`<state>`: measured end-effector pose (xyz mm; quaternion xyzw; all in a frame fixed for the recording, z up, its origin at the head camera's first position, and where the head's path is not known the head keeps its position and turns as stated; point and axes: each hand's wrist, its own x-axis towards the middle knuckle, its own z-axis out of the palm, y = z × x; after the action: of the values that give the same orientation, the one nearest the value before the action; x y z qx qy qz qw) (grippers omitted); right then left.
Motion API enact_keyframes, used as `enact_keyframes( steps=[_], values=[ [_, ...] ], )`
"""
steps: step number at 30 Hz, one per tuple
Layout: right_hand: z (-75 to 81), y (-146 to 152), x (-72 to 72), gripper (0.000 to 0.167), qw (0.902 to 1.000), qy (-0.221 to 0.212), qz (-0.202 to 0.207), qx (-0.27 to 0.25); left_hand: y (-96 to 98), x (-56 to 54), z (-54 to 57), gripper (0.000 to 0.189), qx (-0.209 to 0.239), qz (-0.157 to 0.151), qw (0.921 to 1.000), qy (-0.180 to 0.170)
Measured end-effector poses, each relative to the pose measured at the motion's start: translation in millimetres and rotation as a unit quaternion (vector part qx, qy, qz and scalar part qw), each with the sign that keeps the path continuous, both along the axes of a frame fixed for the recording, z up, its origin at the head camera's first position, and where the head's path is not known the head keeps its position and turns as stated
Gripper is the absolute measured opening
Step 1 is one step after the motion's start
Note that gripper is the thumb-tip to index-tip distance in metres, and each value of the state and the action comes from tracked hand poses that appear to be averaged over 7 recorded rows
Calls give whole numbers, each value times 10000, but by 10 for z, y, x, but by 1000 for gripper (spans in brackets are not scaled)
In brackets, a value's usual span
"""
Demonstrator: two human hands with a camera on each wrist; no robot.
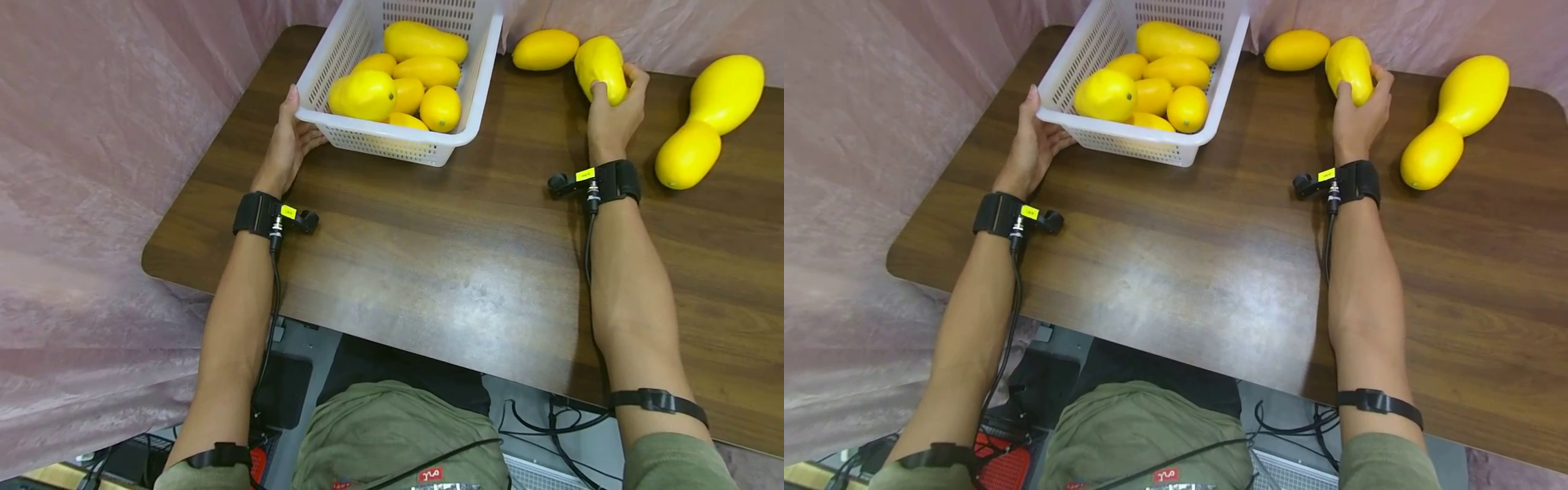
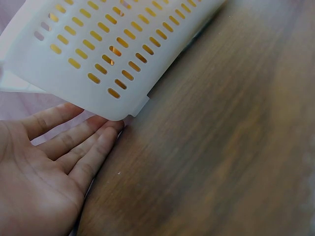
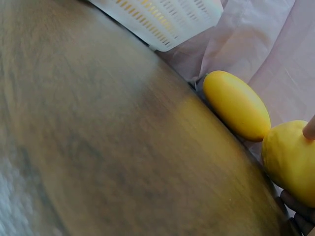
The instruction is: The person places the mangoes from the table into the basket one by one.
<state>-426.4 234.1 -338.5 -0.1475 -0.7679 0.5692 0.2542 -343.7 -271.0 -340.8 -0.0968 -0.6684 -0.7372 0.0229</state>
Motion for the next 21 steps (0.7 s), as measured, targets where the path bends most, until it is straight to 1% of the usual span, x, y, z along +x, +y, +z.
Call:
enact_keyframes(
  steps=[9,14,21],
  values=[
    [15,-23,5,45,10000,-27,48,-51,-18,2,-2,57,3,37,10000,44],
    [13,-15,6,45,9999,2,64,-128,-11,-9,4,56,30,27,10000,9],
    [-4,-7,-3,45,10000,42,42,-58,-6,-10,1,56,16,30,10000,-4]
  ],
)
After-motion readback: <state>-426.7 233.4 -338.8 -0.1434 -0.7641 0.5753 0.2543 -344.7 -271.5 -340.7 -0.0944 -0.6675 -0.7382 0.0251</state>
